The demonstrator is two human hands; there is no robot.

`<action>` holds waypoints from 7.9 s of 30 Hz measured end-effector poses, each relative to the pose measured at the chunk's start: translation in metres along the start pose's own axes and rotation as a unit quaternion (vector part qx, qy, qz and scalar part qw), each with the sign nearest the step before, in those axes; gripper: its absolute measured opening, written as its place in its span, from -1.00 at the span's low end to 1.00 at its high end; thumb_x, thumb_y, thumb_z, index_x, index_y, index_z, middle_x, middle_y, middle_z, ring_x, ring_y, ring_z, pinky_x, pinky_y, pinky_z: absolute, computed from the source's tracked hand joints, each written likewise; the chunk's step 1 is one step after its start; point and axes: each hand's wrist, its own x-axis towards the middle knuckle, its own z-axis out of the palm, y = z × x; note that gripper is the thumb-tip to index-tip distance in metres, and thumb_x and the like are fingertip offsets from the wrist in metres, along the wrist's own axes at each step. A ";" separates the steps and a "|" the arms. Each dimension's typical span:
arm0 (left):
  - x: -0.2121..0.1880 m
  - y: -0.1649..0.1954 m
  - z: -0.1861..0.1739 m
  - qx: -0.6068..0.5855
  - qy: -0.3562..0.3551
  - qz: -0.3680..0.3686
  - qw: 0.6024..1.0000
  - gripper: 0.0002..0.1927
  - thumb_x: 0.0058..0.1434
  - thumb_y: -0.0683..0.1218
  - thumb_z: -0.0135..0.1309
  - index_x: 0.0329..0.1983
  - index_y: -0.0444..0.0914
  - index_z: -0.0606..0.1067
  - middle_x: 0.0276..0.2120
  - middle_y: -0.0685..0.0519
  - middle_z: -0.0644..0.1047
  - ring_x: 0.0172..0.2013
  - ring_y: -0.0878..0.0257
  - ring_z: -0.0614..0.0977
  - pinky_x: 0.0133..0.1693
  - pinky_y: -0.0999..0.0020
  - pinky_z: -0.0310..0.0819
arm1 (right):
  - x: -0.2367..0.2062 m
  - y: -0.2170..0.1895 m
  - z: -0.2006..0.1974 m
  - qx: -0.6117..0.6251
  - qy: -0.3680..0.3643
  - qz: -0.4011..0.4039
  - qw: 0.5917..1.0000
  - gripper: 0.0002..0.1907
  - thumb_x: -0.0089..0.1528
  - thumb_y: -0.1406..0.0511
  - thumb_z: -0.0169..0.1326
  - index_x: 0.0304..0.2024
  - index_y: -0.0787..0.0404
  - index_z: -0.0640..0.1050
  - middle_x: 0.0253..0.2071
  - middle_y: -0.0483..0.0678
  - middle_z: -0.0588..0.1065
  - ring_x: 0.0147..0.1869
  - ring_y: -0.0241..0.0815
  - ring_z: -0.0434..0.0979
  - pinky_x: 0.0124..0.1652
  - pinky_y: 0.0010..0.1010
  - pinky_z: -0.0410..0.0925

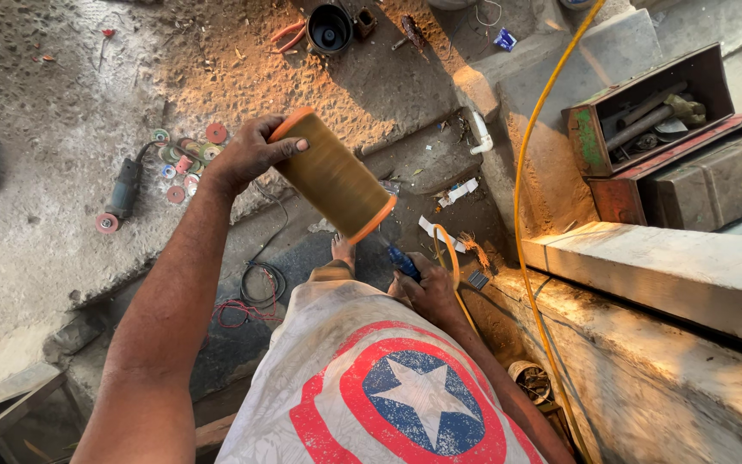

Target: The person holds a cylindrical air filter in one hand and a compressed air hose in the other, blowing dust off the filter pleats. They rotate the filter and aim the nozzle at different sections, briefly walk across the workshop with the filter and a black plastic housing, then resume blowing dust off the filter from multiple angles.

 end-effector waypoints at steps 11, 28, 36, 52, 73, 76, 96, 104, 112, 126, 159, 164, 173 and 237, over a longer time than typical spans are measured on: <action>0.001 -0.001 -0.012 -0.017 0.012 -0.004 1.000 -0.37 0.13 0.07 0.31 0.21 -0.29 0.48 -0.06 -0.03 0.63 -0.05 0.17 0.63 0.04 0.21 0.54 | 0.004 -0.009 -0.002 -0.010 0.004 -0.009 1.000 -0.70 0.22 0.21 0.18 -0.06 0.22 0.53 -0.44 0.16 0.57 -0.34 0.14 0.63 -0.33 -0.09 0.42; 0.005 -0.018 -0.013 -0.047 0.020 -0.008 0.999 -0.48 0.24 0.07 0.23 0.10 -0.39 0.52 -0.16 -0.09 0.60 -0.14 0.17 0.61 -0.03 0.22 0.56 | -0.002 0.019 0.008 -0.016 0.041 -0.023 0.999 -0.69 0.21 0.17 0.23 -0.07 0.16 0.54 -0.52 0.09 0.54 -0.45 0.07 0.59 -0.41 -0.12 0.38; 0.005 -0.042 -0.031 -0.111 0.049 -0.028 0.992 -0.49 0.26 0.10 0.22 0.10 -0.36 0.51 -0.18 -0.04 0.58 -0.15 0.19 0.60 -0.05 0.24 0.54 | 0.001 0.009 0.011 -0.013 -0.006 -0.015 1.000 -0.71 0.23 0.21 0.22 -0.06 0.18 0.53 -0.50 0.03 0.54 -0.46 -0.11 0.56 -0.38 -0.21 0.39; -0.010 -0.018 -0.018 -0.093 0.001 0.004 0.996 -0.34 0.11 0.14 0.29 0.17 -0.33 0.46 -0.01 -0.17 0.60 0.03 0.05 0.60 0.16 0.09 0.50 | 0.031 0.000 0.013 0.012 -0.022 0.037 0.999 -0.70 0.24 0.14 0.17 -0.07 0.16 0.54 -0.40 0.00 0.56 -0.38 -0.18 0.60 -0.32 -0.32 0.45; -0.005 -0.009 -0.016 -0.028 -0.020 -0.046 0.998 -0.30 0.09 0.10 0.30 0.24 -0.31 0.44 -0.03 -0.08 0.61 0.02 0.12 0.61 0.13 0.16 0.50 | 0.014 0.003 0.009 0.044 -0.012 -0.010 0.999 -0.71 0.20 0.19 0.21 -0.12 0.21 0.56 -0.45 0.03 0.56 -0.40 -0.15 0.59 -0.33 -0.28 0.43; 0.000 -0.007 -0.019 -0.055 -0.012 0.004 0.998 -0.35 0.13 0.09 0.30 0.20 -0.34 0.45 -0.07 -0.05 0.60 -0.01 0.14 0.59 0.10 0.17 0.49 | 0.014 0.002 0.007 0.018 -0.024 0.012 0.999 -0.71 0.20 0.18 0.21 -0.11 0.20 0.56 -0.50 0.03 0.54 -0.44 -0.14 0.57 -0.35 -0.26 0.41; 0.003 -0.004 -0.018 -0.050 0.005 0.013 0.999 -0.46 0.18 0.01 0.27 0.17 -0.35 0.50 -0.10 -0.03 0.63 -0.09 0.21 0.63 -0.02 0.25 0.55 | 0.015 0.021 0.010 -0.026 0.020 0.008 0.999 -0.64 0.14 0.15 0.25 -0.08 0.14 0.57 -0.45 0.13 0.59 -0.37 0.10 0.65 -0.32 -0.14 0.43; 0.003 -0.021 -0.021 -0.027 0.032 -0.007 0.999 -0.46 0.17 0.04 0.27 0.14 -0.34 0.52 -0.13 -0.04 0.62 -0.12 0.20 0.62 -0.05 0.24 0.53 | 0.001 0.017 0.008 -0.022 0.028 -0.016 0.999 -0.65 0.13 0.17 0.25 -0.07 0.14 0.56 -0.49 0.11 0.57 -0.41 0.08 0.62 -0.38 -0.13 0.38; -0.031 -0.026 -0.014 -0.103 0.050 0.010 0.993 -0.45 0.22 0.08 0.24 0.15 -0.38 0.51 -0.12 -0.04 0.62 -0.12 0.20 0.60 -0.04 0.25 0.50 | -0.029 0.023 0.000 -0.028 0.027 -0.040 0.998 -0.67 0.15 0.19 0.23 -0.07 0.14 0.57 -0.47 0.13 0.55 -0.38 0.11 0.60 -0.32 -0.13 0.40; -0.122 -0.055 0.053 -0.073 0.080 -0.055 0.993 -0.47 0.26 0.10 0.21 0.12 -0.38 0.54 -0.20 -0.02 0.60 -0.25 0.20 0.60 -0.19 0.23 0.52 | -0.122 0.077 0.020 -0.023 0.027 -0.102 0.994 -0.64 0.13 0.20 0.25 -0.06 0.17 0.57 -0.40 0.13 0.59 -0.33 0.15 0.65 -0.35 -0.12 0.43; -0.170 0.002 0.118 -0.188 0.037 0.100 0.976 -0.08 -0.02 -0.02 0.45 0.33 -0.40 0.25 0.02 -0.17 0.60 -0.02 0.03 0.69 0.00 0.13 0.68 | -0.064 0.084 0.003 -0.286 0.064 -0.058 0.954 -0.74 0.03 0.13 0.23 -0.25 0.04 0.66 -0.29 0.07 0.64 -0.19 0.10 0.68 -0.17 -0.12 0.50; -0.173 -0.008 0.085 -0.203 0.011 0.089 0.975 -0.09 -0.01 -0.03 0.43 0.35 -0.36 0.25 0.03 -0.14 0.60 0.02 0.06 0.67 0.05 0.15 0.63 | -0.061 0.053 0.019 -0.316 -0.024 -0.061 0.947 -0.58 -0.15 0.20 0.37 -0.20 -0.01 0.74 -0.21 0.17 0.62 -0.11 0.26 0.62 -0.18 -0.04 0.44; -0.172 -0.017 0.042 -0.271 -0.056 0.116 0.954 -0.08 0.08 -0.05 0.40 0.43 -0.44 0.23 0.10 -0.17 0.56 0.07 0.03 0.63 0.11 0.10 0.57 | -0.057 -0.005 0.049 -0.074 0.234 0.070 0.967 -0.68 0.19 0.07 0.25 -0.29 0.20 0.63 -0.33 0.14 0.61 -0.32 0.08 0.63 -0.19 -0.09 0.45; -0.180 -0.080 -0.014 -0.447 -0.189 0.007 0.874 0.02 0.09 0.46 0.08 0.44 -0.23 0.22 0.23 -0.06 0.50 0.19 0.08 0.55 0.19 0.08 0.45 | -0.056 -0.021 0.093 -0.177 -0.031 0.022 0.983 -0.63 -0.03 0.18 0.39 -0.21 0.13 0.65 -0.21 0.13 0.63 -0.09 0.15 0.63 -0.11 -0.08 0.46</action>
